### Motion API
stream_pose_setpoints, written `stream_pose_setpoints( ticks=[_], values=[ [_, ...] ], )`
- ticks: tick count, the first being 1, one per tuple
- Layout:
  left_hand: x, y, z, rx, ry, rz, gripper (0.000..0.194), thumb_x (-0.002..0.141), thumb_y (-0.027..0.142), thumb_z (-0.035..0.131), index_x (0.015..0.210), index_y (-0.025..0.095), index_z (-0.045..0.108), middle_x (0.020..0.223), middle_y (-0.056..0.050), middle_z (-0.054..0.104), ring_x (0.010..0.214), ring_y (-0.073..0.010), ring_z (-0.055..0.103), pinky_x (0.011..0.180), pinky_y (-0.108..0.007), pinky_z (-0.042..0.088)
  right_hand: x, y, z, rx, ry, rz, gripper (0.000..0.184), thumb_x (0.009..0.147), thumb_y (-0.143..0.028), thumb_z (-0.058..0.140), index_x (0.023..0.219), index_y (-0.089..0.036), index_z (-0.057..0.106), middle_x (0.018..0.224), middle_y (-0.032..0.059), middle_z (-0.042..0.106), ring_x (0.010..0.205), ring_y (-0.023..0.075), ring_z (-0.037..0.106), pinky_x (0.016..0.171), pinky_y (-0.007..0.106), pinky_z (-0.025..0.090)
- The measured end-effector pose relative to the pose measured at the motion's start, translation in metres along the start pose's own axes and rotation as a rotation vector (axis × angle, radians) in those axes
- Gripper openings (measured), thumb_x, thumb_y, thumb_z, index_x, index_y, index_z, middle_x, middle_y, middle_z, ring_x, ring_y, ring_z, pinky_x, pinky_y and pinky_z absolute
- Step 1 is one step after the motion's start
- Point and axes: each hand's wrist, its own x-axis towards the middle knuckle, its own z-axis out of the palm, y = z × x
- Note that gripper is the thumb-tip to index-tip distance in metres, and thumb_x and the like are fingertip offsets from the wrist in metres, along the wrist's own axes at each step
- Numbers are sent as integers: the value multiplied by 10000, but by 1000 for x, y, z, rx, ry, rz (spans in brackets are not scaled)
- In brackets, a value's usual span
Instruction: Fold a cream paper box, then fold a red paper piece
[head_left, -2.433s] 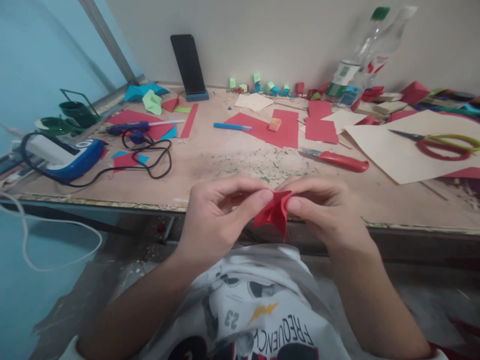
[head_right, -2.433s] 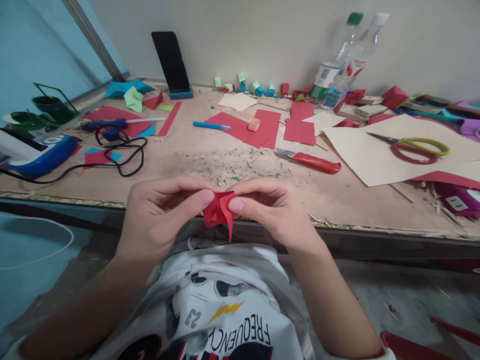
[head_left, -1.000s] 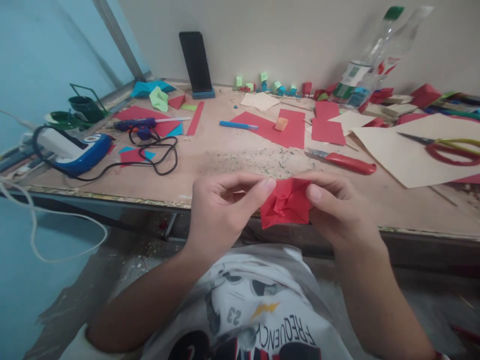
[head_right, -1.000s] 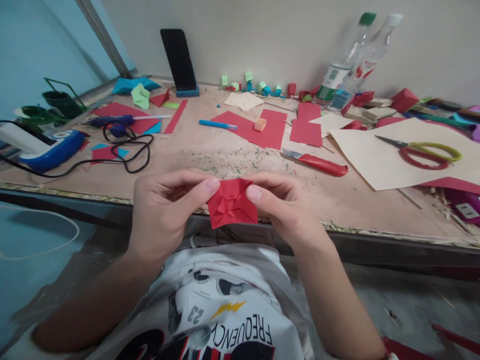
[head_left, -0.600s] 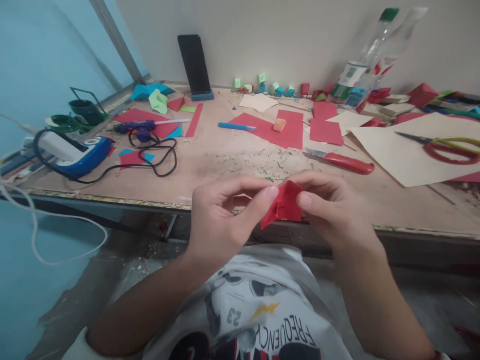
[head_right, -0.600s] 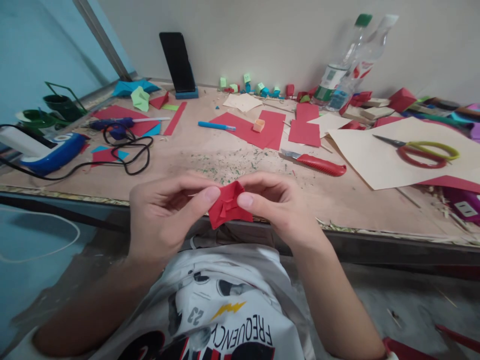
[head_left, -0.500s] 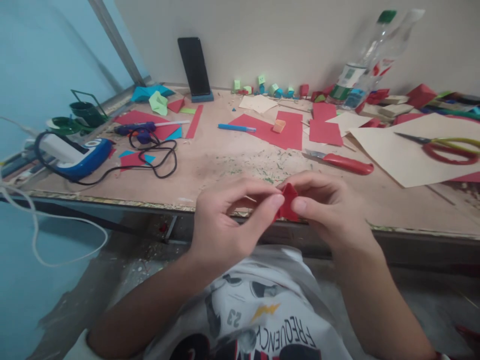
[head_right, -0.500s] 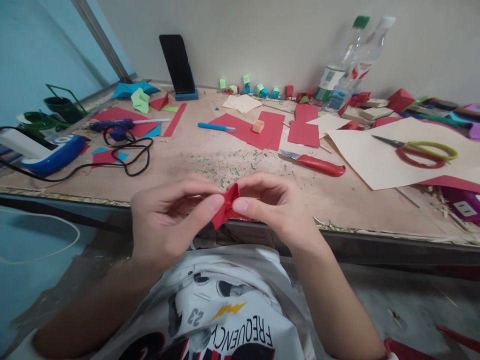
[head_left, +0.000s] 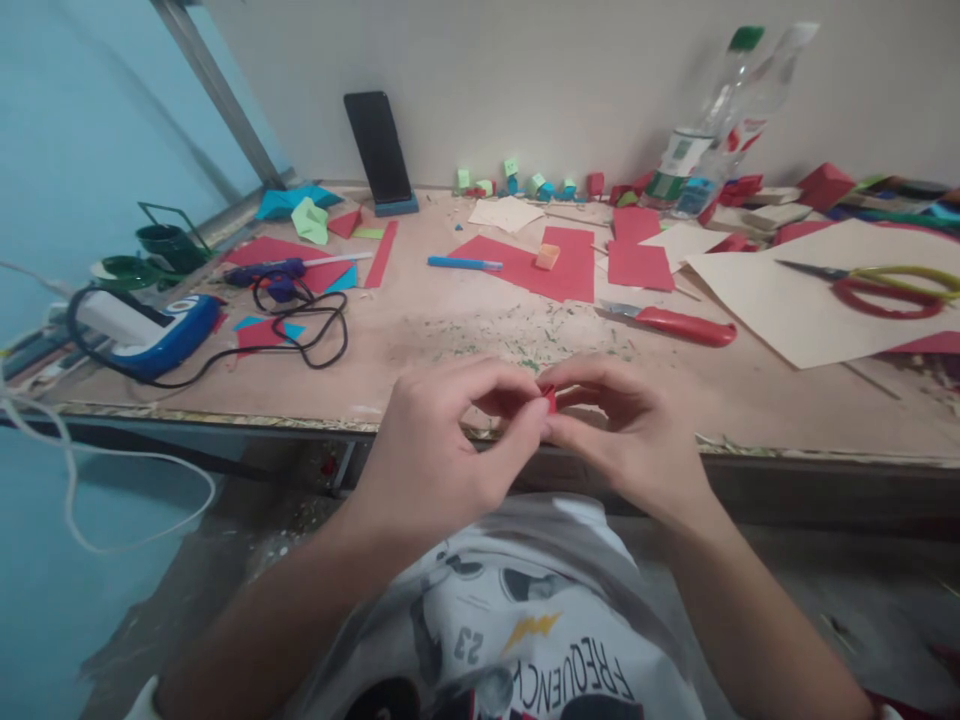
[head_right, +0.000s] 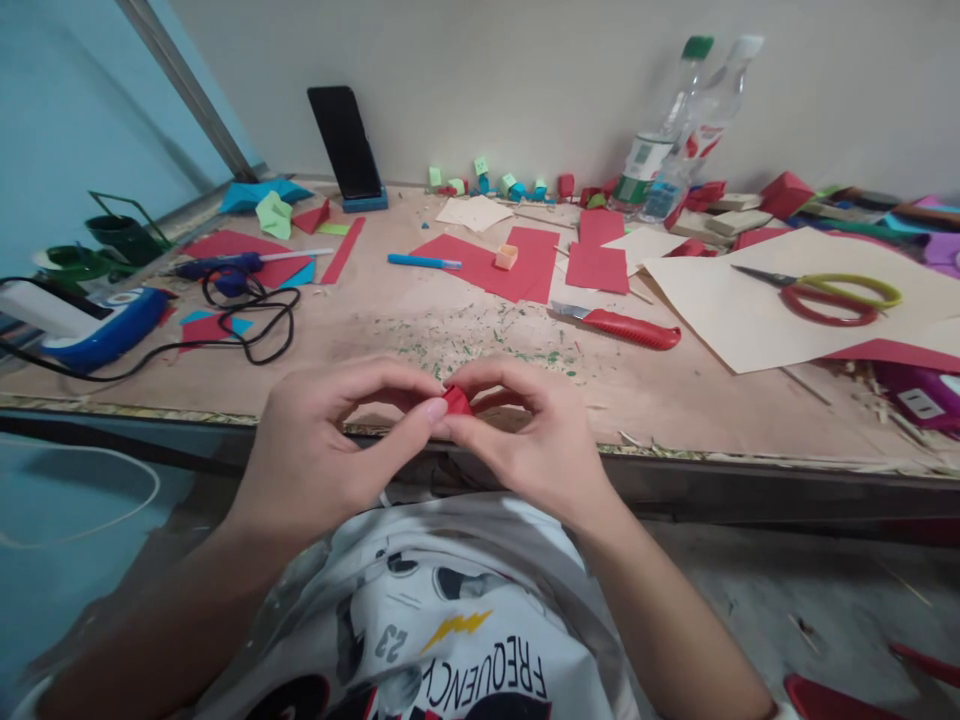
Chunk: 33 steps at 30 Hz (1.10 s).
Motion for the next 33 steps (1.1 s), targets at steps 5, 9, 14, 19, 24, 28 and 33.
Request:
stream_pose_setpoints(
  ticks=[5, 9, 14, 19, 24, 28, 33],
  values=[
    [-4, -8, -1, -16, 148, -27, 83, 926, 190, 719, 887, 212, 788, 854, 2, 797, 758, -136, 732, 689, -202, 607, 3, -5, -3, 62, -63, 48, 215, 771, -282, 908, 956, -242, 805, 887, 5, 813, 786, 167, 756, 732, 274, 619],
    [-9, -15, 1, -154, 219, -143, 84, 936, 252, 731, 898, 199, 785, 836, -13, 799, 721, -147, 738, 670, -223, 629, 4, -6, -4, -11, -82, 83, 115, 869, -340, 825, 902, -229, 818, 866, 18, 822, 766, 160, 742, 708, 261, 591],
    [-10, -20, -1, -186, 172, -141, 90, 929, 258, 729, 883, 188, 763, 815, -29, 786, 713, -163, 740, 636, -231, 621, 3, -7, -2, -78, -59, 89, 118, 869, -329, 807, 874, -212, 819, 845, 23, 820, 738, 164, 725, 688, 270, 570],
    [-3, -19, -5, -208, 22, -117, 107, 907, 277, 762, 964, 192, 795, 894, -35, 802, 743, -157, 746, 645, -216, 614, 3, -6, -3, -76, -122, 77, 129, 906, -322, 774, 909, -204, 825, 892, 32, 827, 792, 179, 742, 730, 286, 580],
    [0, -25, -3, -177, 38, -101, 140, 931, 257, 735, 834, 184, 803, 802, -19, 795, 722, -145, 731, 652, -208, 584, 2, -3, -5, -146, -149, 33, 170, 946, -335, 737, 923, -193, 827, 913, 41, 828, 812, 186, 748, 744, 293, 571],
    [-3, -30, 0, -184, 87, -132, 161, 931, 291, 748, 827, 185, 810, 789, -19, 799, 709, -148, 728, 660, -218, 586, 2, -3, -5, -207, -133, 20, 211, 959, -359, 714, 885, -191, 817, 865, 39, 818, 761, 183, 722, 704, 291, 552],
    [-4, -30, 3, -213, 135, -143, 173, 913, 282, 759, 773, 186, 790, 735, -12, 778, 684, -149, 708, 634, -221, 574, 3, -4, -4, -275, -116, 22, 243, 972, -349, 680, 835, -187, 798, 792, 33, 795, 699, 171, 673, 663, 284, 520]
  ],
)
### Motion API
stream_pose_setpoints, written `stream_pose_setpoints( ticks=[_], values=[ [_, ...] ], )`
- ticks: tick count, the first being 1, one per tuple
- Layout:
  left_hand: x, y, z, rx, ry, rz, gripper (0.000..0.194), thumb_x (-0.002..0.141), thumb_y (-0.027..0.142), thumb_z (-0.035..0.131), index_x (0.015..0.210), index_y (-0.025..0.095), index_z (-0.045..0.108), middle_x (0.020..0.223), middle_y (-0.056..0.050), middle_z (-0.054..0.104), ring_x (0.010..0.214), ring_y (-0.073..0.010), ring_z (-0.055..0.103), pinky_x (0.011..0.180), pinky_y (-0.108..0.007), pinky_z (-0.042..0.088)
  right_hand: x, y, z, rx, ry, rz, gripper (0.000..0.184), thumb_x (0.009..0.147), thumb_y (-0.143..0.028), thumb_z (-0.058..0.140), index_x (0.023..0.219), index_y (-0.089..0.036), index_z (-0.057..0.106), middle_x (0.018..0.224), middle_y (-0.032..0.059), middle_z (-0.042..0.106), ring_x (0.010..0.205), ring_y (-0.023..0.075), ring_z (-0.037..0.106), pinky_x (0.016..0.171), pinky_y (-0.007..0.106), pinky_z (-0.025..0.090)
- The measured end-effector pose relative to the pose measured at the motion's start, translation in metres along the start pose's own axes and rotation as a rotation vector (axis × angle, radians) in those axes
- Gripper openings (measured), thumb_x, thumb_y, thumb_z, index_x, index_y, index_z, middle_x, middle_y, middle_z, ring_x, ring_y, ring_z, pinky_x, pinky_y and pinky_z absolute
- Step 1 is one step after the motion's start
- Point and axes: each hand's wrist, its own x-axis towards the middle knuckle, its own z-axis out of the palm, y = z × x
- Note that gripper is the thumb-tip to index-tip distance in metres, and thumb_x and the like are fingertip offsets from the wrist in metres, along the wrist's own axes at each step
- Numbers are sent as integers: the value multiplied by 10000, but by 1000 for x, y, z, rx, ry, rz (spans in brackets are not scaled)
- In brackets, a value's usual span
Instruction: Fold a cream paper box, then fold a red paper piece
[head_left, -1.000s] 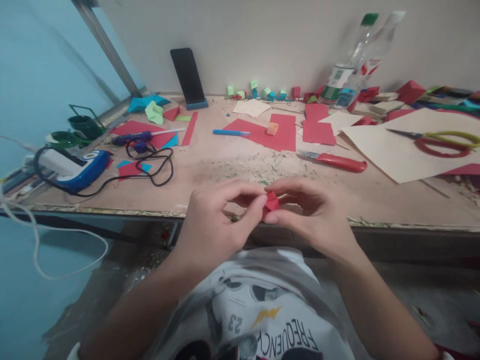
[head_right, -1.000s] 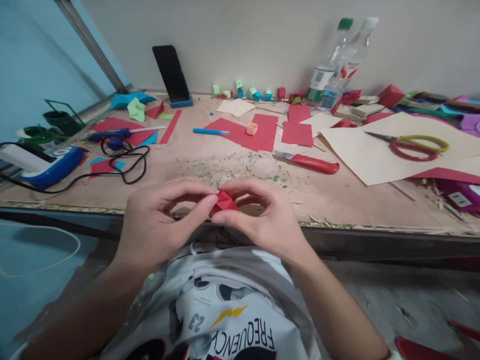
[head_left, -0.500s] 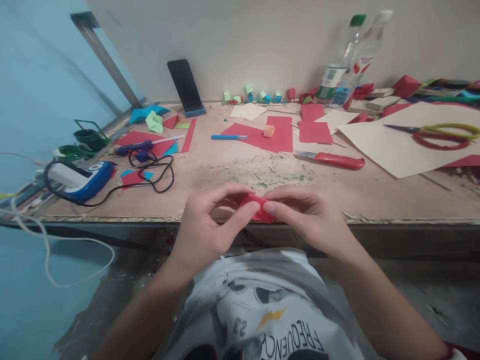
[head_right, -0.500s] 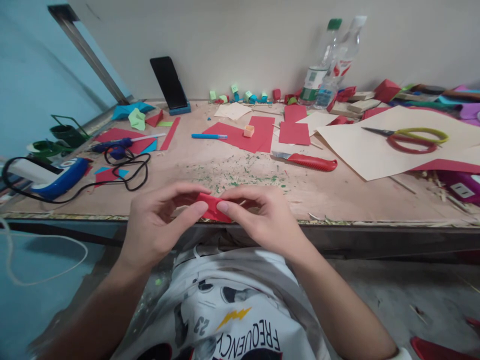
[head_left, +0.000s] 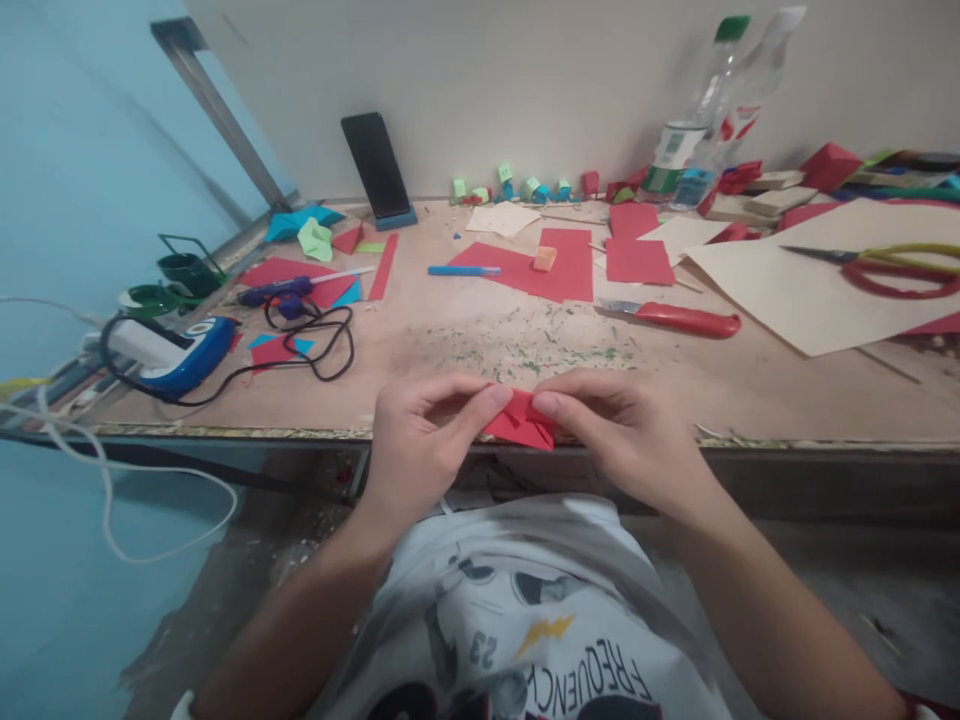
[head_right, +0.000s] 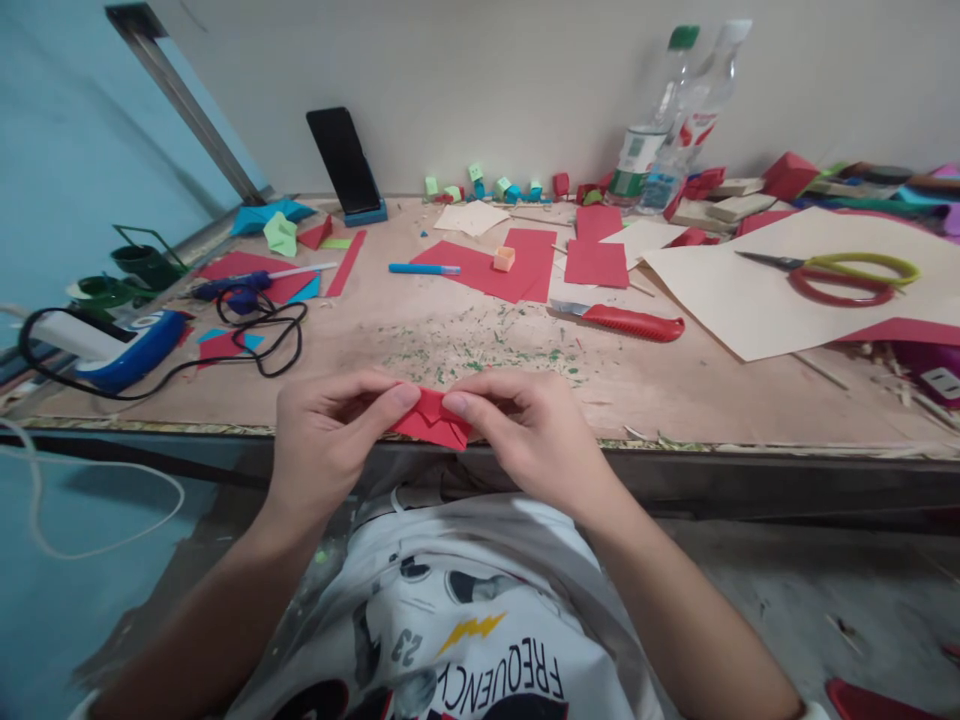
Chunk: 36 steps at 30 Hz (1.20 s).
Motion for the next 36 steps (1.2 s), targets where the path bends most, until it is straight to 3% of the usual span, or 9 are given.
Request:
stream_pose_setpoints(
  ticks=[4, 11, 19, 28, 36],
  values=[
    [1, 0, 0, 5, 12, -3, 194, 917, 293, 747, 757, 187, 779, 712, -15, 760, 667, -156, 688, 622, -240, 570, -1, 1, 1, -7, 3, 6, 260, 976, -361, 674, 825, -183, 788, 759, 30, 776, 674, 167, 653, 635, 281, 504],
    [5, -1, 0, -12, -96, -1, 189, 934, 289, 724, 792, 175, 775, 754, -18, 770, 685, -143, 696, 636, -217, 563, 1, -2, 1, 85, -36, 27, 203, 957, -330, 702, 851, -185, 797, 824, 33, 802, 736, 175, 712, 684, 277, 548],
    [5, 0, 1, 133, -157, 50, 271, 969, 335, 687, 768, 184, 788, 715, -20, 758, 641, -143, 659, 583, -222, 529, 1, -2, 1, 32, -44, -12, 225, 964, -317, 680, 822, -178, 785, 775, 30, 782, 697, 161, 690, 652, 276, 522],
    [8, -3, 1, 16, -207, -10, 168, 924, 303, 738, 823, 178, 788, 793, -38, 786, 734, -169, 722, 672, -238, 568, 0, -2, 2, -11, -47, -45, 207, 968, -275, 674, 827, -176, 788, 807, 35, 805, 706, 166, 706, 667, 281, 522],
    [7, -5, -1, 17, -79, 22, 213, 950, 287, 700, 777, 172, 749, 735, -15, 745, 675, -140, 674, 639, -220, 540, 1, -2, 2, -39, -23, -23, 217, 966, -291, 675, 813, -176, 778, 774, 32, 791, 696, 168, 686, 658, 282, 514]
  ],
)
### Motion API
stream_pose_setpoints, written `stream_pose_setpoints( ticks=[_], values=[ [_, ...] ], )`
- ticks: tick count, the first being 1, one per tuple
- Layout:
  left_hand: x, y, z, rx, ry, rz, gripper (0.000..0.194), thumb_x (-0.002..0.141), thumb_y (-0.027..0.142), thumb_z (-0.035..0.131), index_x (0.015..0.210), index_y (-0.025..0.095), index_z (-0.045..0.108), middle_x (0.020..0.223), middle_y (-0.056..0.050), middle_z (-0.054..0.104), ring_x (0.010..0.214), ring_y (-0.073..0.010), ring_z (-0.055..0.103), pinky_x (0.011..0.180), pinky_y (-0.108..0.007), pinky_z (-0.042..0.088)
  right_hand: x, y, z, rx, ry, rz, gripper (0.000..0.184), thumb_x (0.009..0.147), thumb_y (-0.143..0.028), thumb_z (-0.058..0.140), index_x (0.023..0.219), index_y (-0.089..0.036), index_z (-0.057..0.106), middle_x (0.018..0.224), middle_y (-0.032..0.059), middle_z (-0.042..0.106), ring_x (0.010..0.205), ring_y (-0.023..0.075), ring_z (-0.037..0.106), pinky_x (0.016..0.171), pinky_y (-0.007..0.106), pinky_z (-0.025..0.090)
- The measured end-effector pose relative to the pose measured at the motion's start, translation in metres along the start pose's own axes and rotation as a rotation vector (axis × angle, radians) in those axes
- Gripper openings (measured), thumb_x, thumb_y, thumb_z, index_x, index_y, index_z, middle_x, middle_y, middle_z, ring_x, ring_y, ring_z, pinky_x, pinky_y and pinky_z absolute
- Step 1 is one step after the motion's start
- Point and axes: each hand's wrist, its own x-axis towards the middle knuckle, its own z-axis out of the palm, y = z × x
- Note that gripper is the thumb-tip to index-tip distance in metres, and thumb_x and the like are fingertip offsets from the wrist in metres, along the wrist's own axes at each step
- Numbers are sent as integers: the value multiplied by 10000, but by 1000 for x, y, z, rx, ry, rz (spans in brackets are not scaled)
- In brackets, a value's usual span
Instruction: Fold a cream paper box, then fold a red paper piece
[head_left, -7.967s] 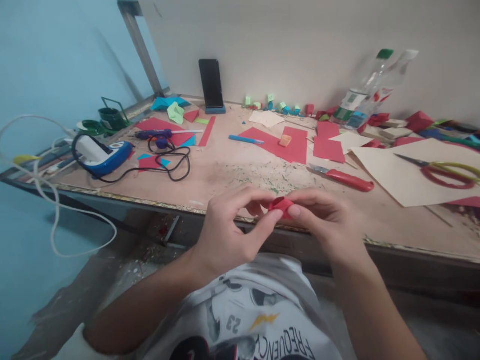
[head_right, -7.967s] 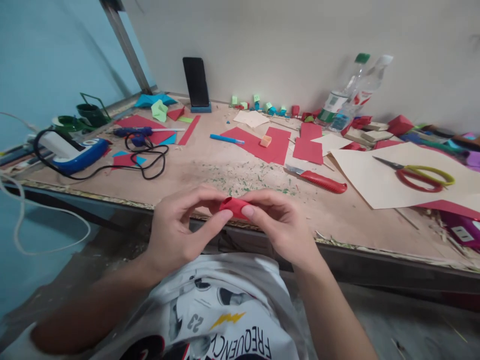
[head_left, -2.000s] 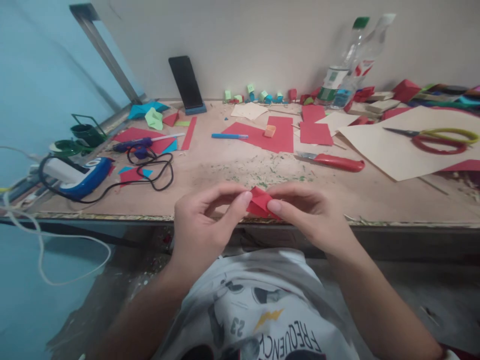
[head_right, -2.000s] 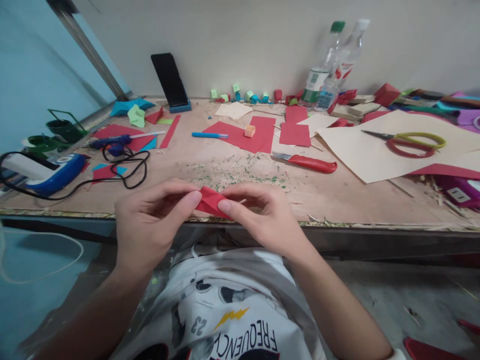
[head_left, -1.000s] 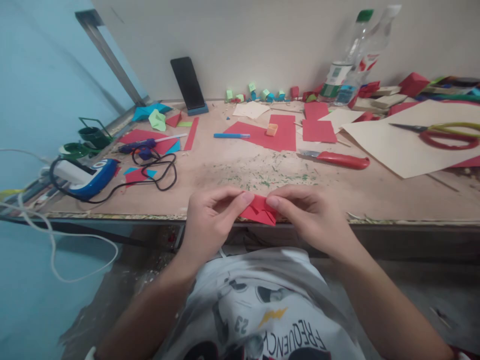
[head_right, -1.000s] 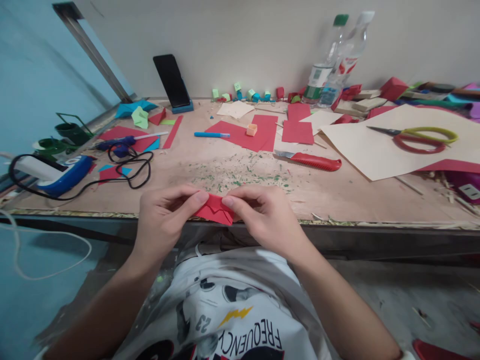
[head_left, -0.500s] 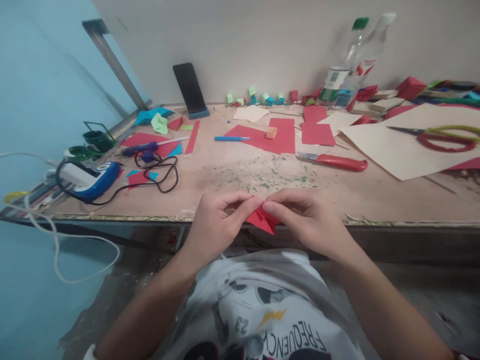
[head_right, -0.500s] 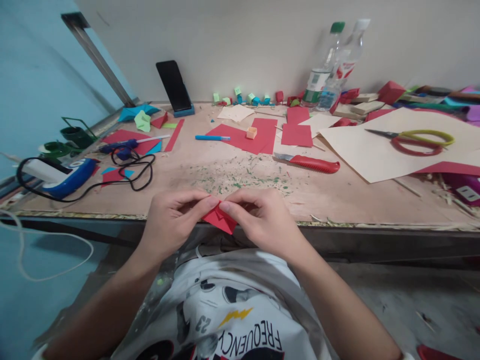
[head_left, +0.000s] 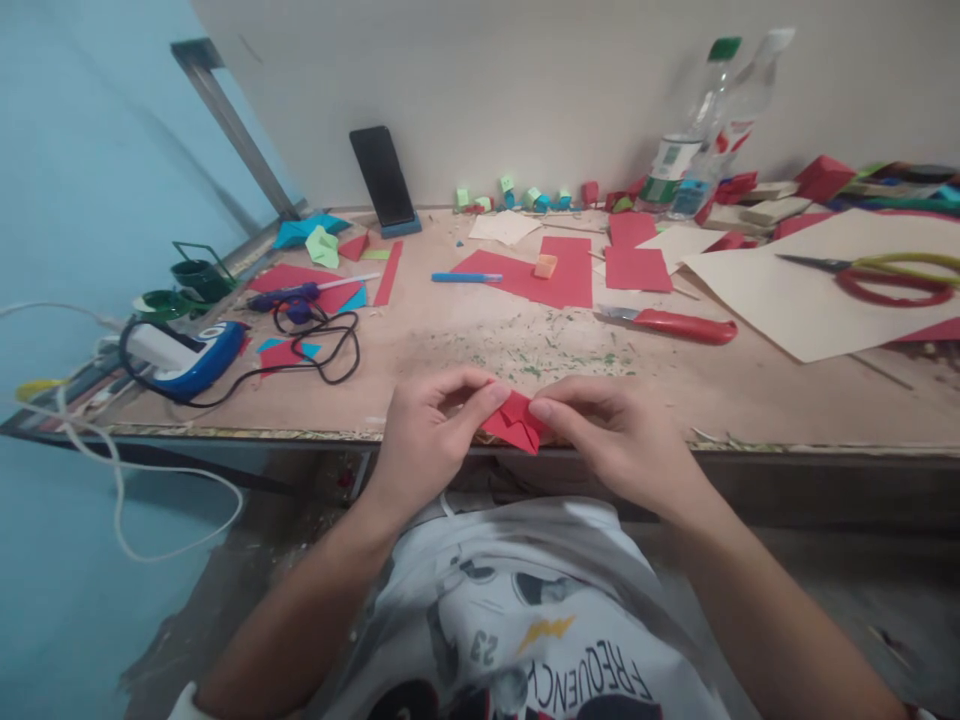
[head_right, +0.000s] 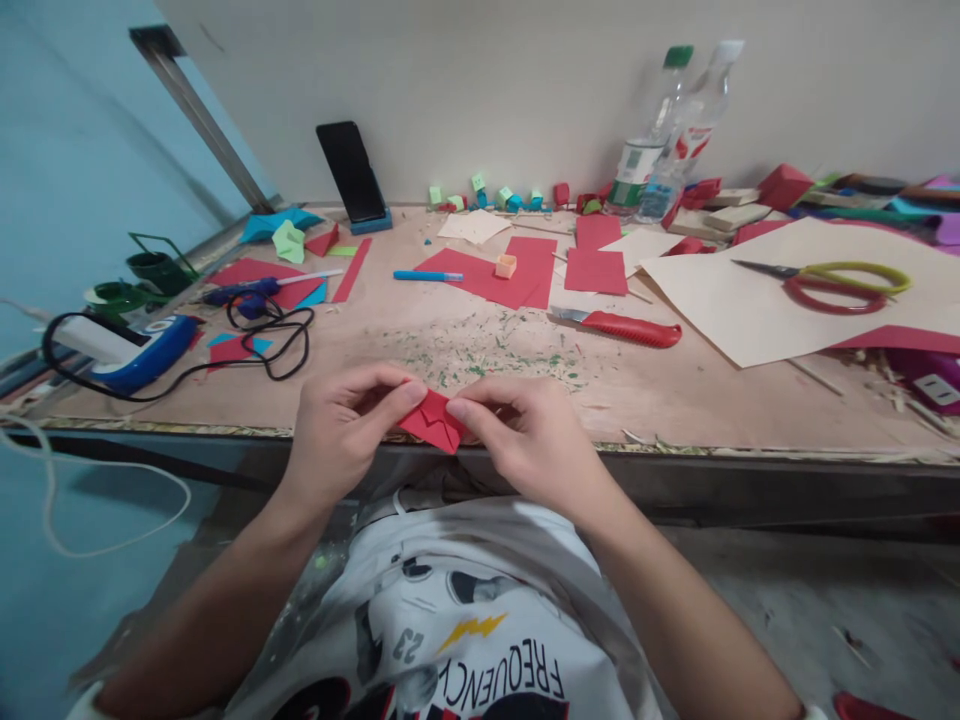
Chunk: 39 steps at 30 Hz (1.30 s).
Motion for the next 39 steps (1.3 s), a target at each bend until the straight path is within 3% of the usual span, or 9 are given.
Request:
stream_pose_setpoints(
  ticks=[5, 12, 14, 18, 22, 27, 30, 36, 39],
  values=[
    [-3, -1, 0, -39, 17, -25, 206, 957, 296, 695, 802, 171, 751, 762, -11, 753, 696, -136, 683, 652, -212, 538, 0, -1, 3, -39, 28, -3, 254, 970, -286, 653, 769, -171, 757, 711, 34, 759, 640, 159, 638, 611, 281, 484],
    [4, 0, -7, -2, -110, -24, 190, 956, 286, 694, 837, 162, 773, 827, -33, 774, 761, -146, 710, 700, -217, 561, 2, -4, 2, 9, -11, 39, 225, 962, -292, 649, 819, -176, 777, 775, 26, 774, 697, 155, 664, 659, 265, 503],
    [9, 2, -16, 47, -169, -21, 124, 940, 270, 715, 952, 173, 791, 876, -34, 785, 793, -149, 719, 726, -222, 573, 4, -4, 1, -5, -15, 41, 257, 965, -287, 638, 774, -172, 764, 719, 19, 746, 659, 145, 628, 625, 262, 472],
    [20, 7, -35, 183, -282, 139, 397, 873, 198, 795, 1265, 202, 734, 1078, -45, 794, 823, -135, 709, 799, -241, 589, 10, -4, -4, 88, -67, 135, 272, 958, -319, 645, 765, -177, 773, 683, 13, 728, 612, 134, 589, 576, 256, 442],
    [29, 13, -38, 343, -323, 257, 219, 947, 164, 716, 1154, 173, 787, 1061, -53, 819, 892, -140, 733, 844, -227, 572, 15, -4, -13, 255, -82, 243, 233, 921, -391, 707, 834, -194, 795, 713, 10, 737, 611, 125, 590, 577, 237, 463],
    [39, 20, -25, 324, -278, 68, 164, 977, 237, 688, 1045, 201, 833, 1016, -37, 837, 901, -152, 759, 829, -205, 572, 16, -2, -17, 453, -31, 428, 261, 784, -420, 830, 914, -196, 800, 787, 45, 783, 641, 152, 660, 578, 238, 516],
    [43, 23, -17, 265, -169, -117, 183, 957, 249, 689, 862, 192, 834, 864, -23, 826, 783, -145, 742, 732, -193, 564, 15, 0, -16, 393, 48, 393, 196, 826, -395, 784, 836, -200, 792, 797, 57, 783, 654, 159, 670, 572, 237, 522],
    [41, 22, -5, -29, 27, -596, 244, 875, 367, 782, 721, 178, 792, 626, 4, 705, 540, -102, 594, 475, -167, 454, 13, 3, -23, 350, -61, 363, 204, 918, -329, 679, 761, -229, 765, 625, 9, 688, 522, 137, 603, 451, 211, 464],
    [38, 22, 2, -143, 86, -666, 264, 867, 401, 800, 731, 175, 790, 610, 9, 686, 509, -91, 582, 450, -160, 437, 16, 2, -33, 388, -86, 448, 187, 920, -341, 682, 788, -243, 769, 674, 9, 734, 535, 143, 649, 473, 204, 513]
  ],
)
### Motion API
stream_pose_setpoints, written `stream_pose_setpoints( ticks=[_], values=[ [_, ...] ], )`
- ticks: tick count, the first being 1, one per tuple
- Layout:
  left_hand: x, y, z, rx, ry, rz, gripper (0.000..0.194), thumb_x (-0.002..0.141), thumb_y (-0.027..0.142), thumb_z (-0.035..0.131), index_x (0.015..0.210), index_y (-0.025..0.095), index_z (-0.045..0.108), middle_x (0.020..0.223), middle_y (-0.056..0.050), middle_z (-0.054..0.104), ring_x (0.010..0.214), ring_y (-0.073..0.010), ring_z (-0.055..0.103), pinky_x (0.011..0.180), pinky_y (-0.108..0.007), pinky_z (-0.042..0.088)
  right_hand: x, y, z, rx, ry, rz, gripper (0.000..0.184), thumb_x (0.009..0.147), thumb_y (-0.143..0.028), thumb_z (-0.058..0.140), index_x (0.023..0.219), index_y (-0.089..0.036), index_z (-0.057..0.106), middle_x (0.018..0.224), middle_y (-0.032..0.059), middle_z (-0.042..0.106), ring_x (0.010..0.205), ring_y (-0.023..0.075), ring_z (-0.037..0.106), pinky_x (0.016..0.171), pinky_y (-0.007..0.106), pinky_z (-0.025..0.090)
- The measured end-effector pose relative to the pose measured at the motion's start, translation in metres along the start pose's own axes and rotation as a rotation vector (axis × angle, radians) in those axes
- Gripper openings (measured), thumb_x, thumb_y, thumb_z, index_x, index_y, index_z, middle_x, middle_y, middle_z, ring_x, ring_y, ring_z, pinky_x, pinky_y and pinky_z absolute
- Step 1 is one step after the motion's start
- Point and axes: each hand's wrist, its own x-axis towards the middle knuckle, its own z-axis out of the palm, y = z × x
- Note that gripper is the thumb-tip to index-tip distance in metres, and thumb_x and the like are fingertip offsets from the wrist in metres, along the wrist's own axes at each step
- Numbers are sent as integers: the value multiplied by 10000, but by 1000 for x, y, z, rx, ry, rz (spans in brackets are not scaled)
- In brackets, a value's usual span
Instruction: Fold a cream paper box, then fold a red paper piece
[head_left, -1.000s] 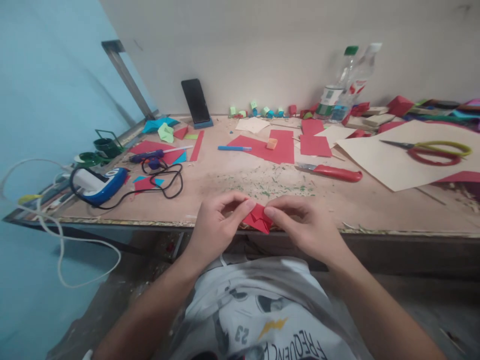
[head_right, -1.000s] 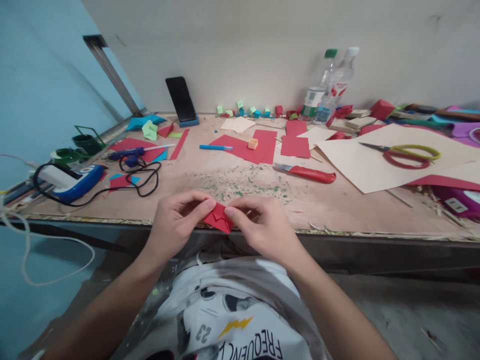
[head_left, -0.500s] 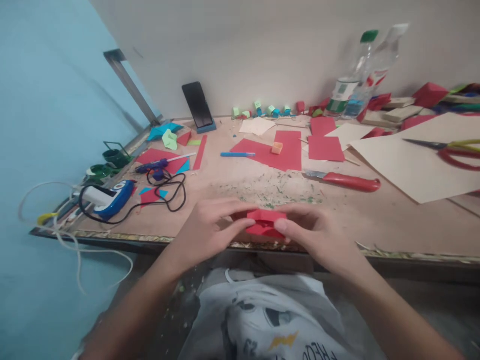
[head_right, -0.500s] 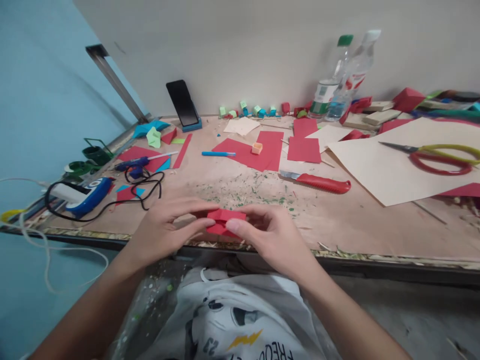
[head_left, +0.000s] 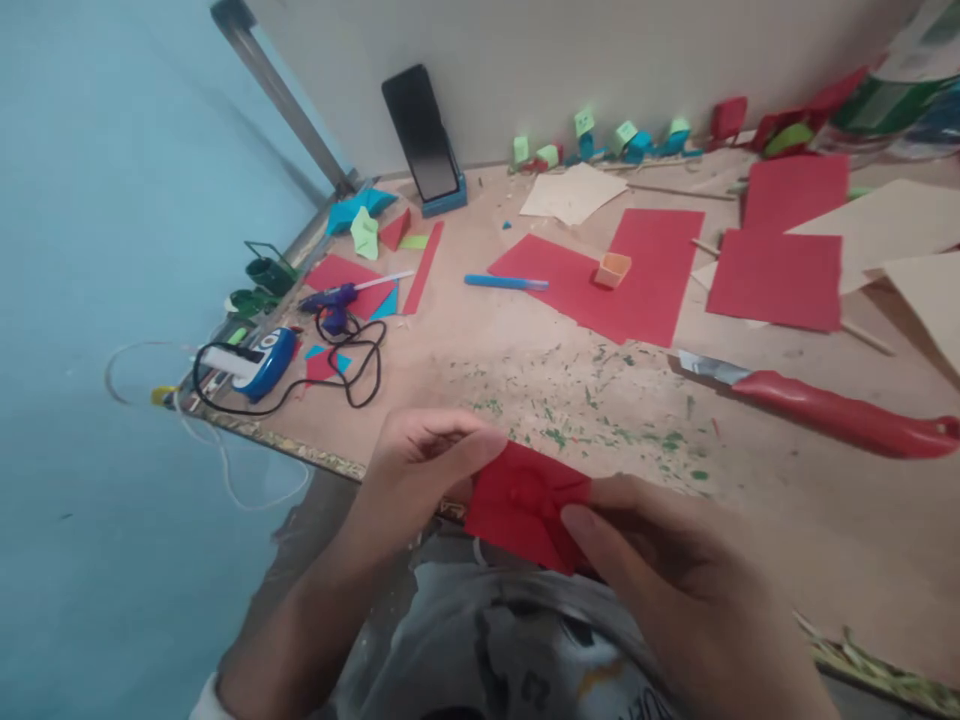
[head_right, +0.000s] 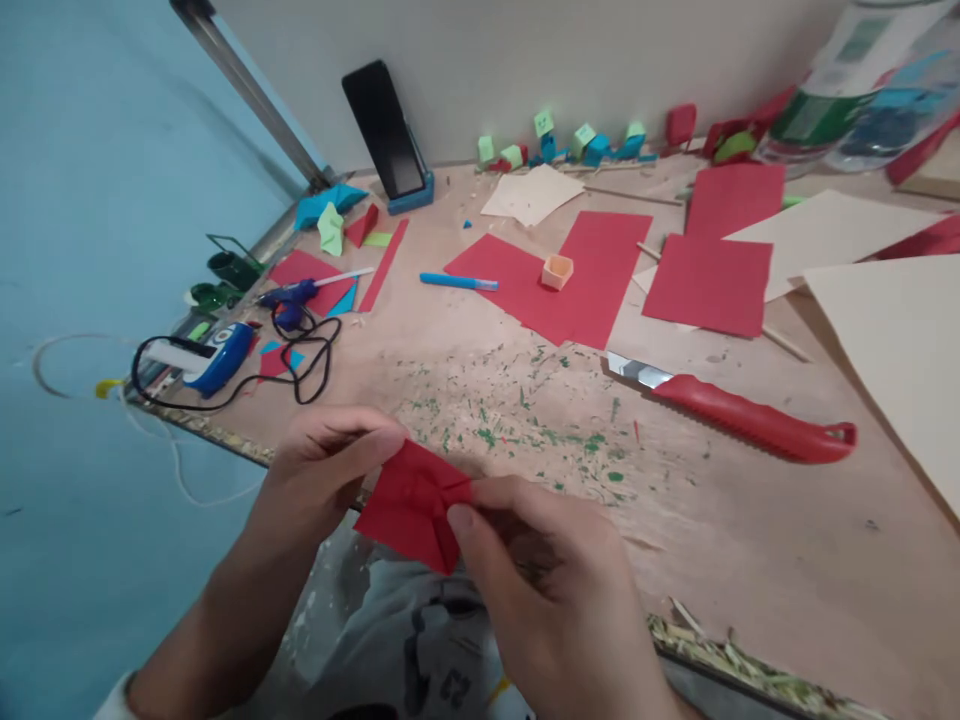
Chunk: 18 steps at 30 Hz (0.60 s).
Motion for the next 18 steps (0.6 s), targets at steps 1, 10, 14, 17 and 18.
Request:
stream_pose_setpoints(
  ticks=[1, 10, 14, 17, 18],
  values=[
    [-1, 0, 2, 3, 7, 7, 256, 874, 398, 796, 744, 178, 796, 615, 8, 689, 517, -93, 593, 457, -159, 444, 1, -2, -3, -1, -7, 16, 189, 920, -352, 683, 794, -244, 773, 674, 11, 738, 534, 148, 658, 468, 206, 517],
    [-2, 20, 5, 154, 55, 160, 225, 884, 311, 740, 728, 160, 798, 569, 5, 644, 476, -92, 556, 408, -152, 400, 6, -21, 0, -148, 20, 98, 296, 892, -510, 727, 756, -249, 761, 593, 2, 631, 500, 156, 564, 414, 243, 417],
    [4, 16, -7, 147, -69, 151, 245, 904, 335, 726, 748, 160, 797, 650, -20, 719, 557, -124, 630, 475, -170, 481, 11, -19, 17, -68, 66, 186, 383, 892, -524, 729, 665, -215, 731, 622, 14, 645, 564, 158, 565, 485, 246, 431],
    [7, 7, -22, 54, -154, 112, 267, 966, 410, 669, 928, 189, 814, 750, -27, 770, 643, -154, 699, 536, -196, 551, 12, -13, 30, 34, 100, 231, 388, 861, -526, 776, 659, -197, 740, 625, 15, 650, 568, 146, 552, 500, 241, 419],
    [7, 4, -27, 47, -151, 121, 256, 982, 411, 654, 1007, 206, 805, 797, -24, 784, 673, -156, 713, 566, -203, 568, 12, -12, 33, 74, 111, 232, 382, 857, -523, 785, 662, -197, 743, 618, 11, 643, 562, 140, 544, 501, 238, 413]
  ],
)
